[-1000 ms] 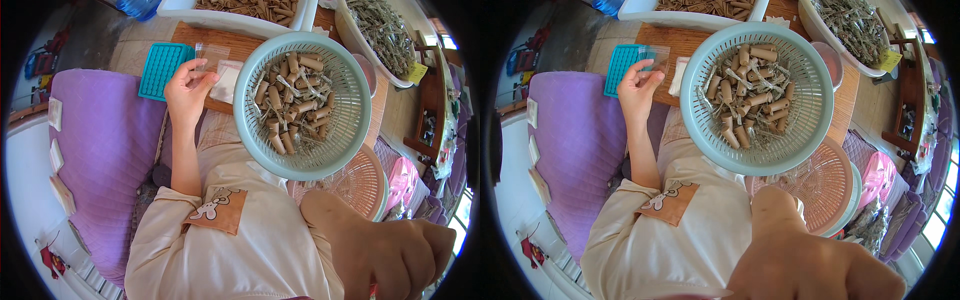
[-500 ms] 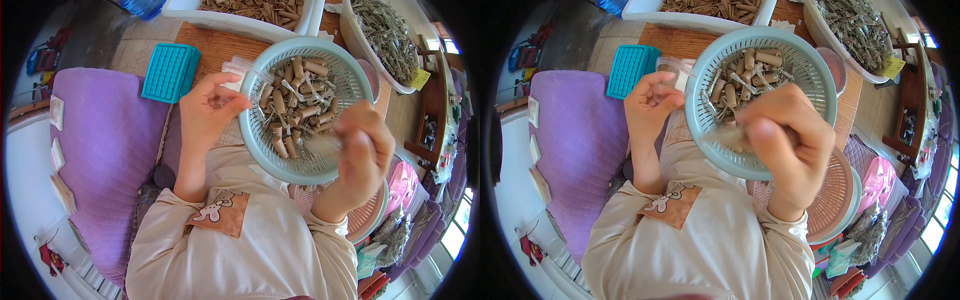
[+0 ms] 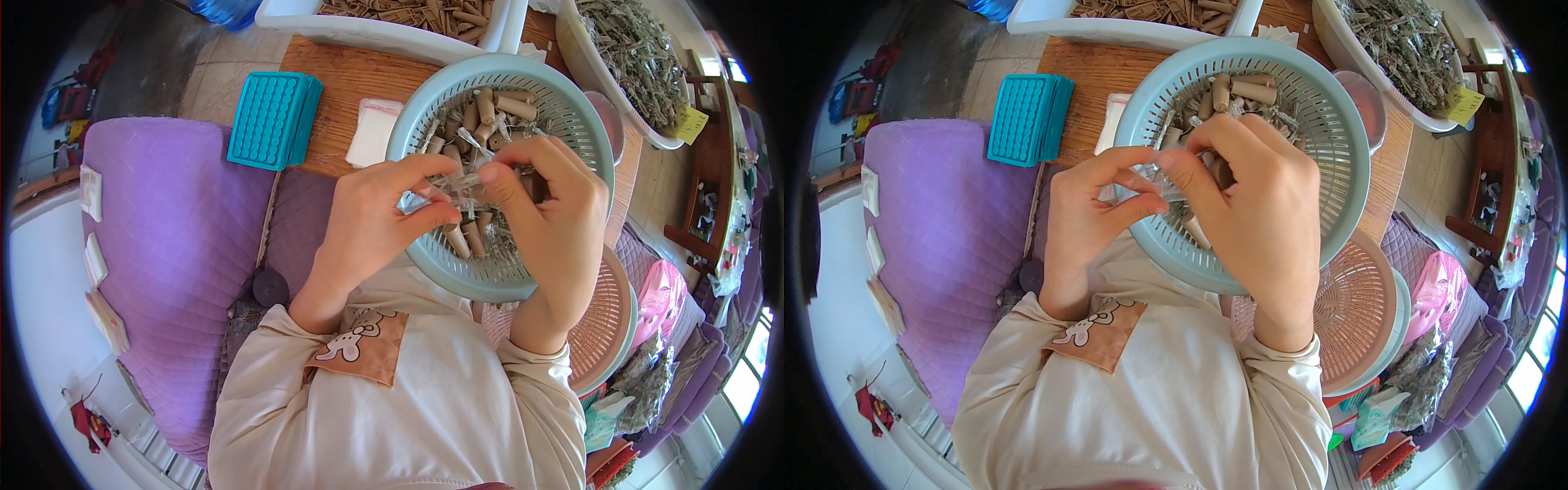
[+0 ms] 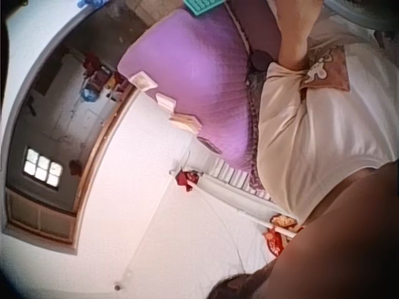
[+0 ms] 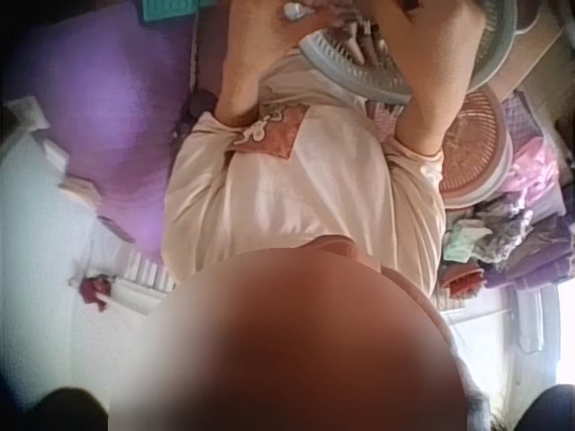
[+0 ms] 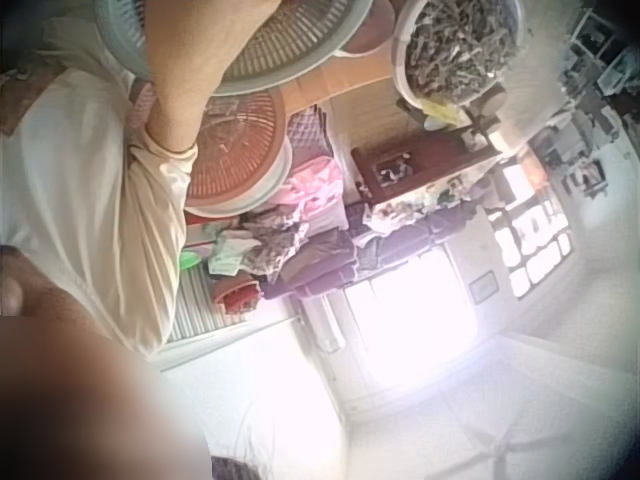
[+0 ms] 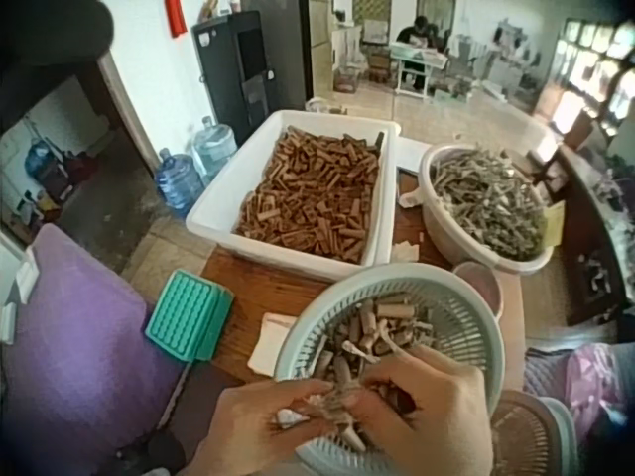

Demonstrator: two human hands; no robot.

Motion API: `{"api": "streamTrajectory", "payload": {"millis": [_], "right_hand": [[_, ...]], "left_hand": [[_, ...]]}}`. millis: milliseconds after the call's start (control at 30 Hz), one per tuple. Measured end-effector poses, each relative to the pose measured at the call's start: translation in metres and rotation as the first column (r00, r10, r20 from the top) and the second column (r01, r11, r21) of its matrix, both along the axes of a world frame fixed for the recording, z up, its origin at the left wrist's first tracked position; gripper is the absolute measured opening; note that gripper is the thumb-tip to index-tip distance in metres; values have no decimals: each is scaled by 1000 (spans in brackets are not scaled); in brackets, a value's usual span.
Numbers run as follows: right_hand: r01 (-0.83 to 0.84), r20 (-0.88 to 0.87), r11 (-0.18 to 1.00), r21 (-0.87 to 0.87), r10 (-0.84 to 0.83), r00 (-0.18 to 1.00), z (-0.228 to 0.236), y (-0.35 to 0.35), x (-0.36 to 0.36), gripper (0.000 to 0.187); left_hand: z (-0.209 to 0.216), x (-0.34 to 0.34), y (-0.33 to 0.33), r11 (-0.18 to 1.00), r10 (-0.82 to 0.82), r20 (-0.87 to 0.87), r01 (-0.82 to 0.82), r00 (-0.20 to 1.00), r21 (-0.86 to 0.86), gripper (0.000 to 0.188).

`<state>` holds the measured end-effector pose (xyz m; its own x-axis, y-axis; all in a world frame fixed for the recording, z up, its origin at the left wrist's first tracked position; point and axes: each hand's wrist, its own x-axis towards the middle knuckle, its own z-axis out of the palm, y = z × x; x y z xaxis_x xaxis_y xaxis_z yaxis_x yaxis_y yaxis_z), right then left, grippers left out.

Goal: The person packs brown sticks into individual plastic bags by hand.

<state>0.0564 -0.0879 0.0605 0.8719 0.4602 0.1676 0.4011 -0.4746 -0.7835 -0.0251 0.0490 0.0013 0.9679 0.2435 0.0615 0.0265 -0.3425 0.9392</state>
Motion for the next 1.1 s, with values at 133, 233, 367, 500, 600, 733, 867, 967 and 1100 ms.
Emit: {"api": "streamTrajectory", "payload": {"millis": [133,233,367,500,600,733,867,967,1100], "right_hand": [[-91,-115,995,37,95,989,-11,1,5,19],[-121,-125,993,-12,119,985,-13,2,7,22],[-53,-210,997,-60,39,977,-13,4,8,25],[31,-29,999,-24,-31,999,-26,6,7,26],[23,-67,999,36,-21,998,-30,4,2,24],[-61,-44,994,94,65,997,-37,-4,-1,24],[-228,-49,973,-35,226,973,-37,-15,1,29],[-216,-116,974,-61,208,971,-36,-14,-3,32],[-235,-35,969,-70,233,972,-40,-18,-1,33]], "left_hand": [[-2,3,-2,995,-48,10,47,999,85,36],[-2,5,-3,993,-81,-6,81,997,82,36],[-5,8,-7,992,-122,-34,120,992,-47,36],[-13,11,-13,976,-99,-109,75,989,-203,32],[-22,13,-15,878,-78,-50,45,996,-477,33],[-25,16,-15,832,-29,-56,-7,998,-554,35],[-21,16,-9,802,-22,-47,-10,999,-597,37],[-25,14,-6,819,-55,-46,19,997,-574,37],[-23,11,-9,780,-101,-101,16,990,-625,40]]}}
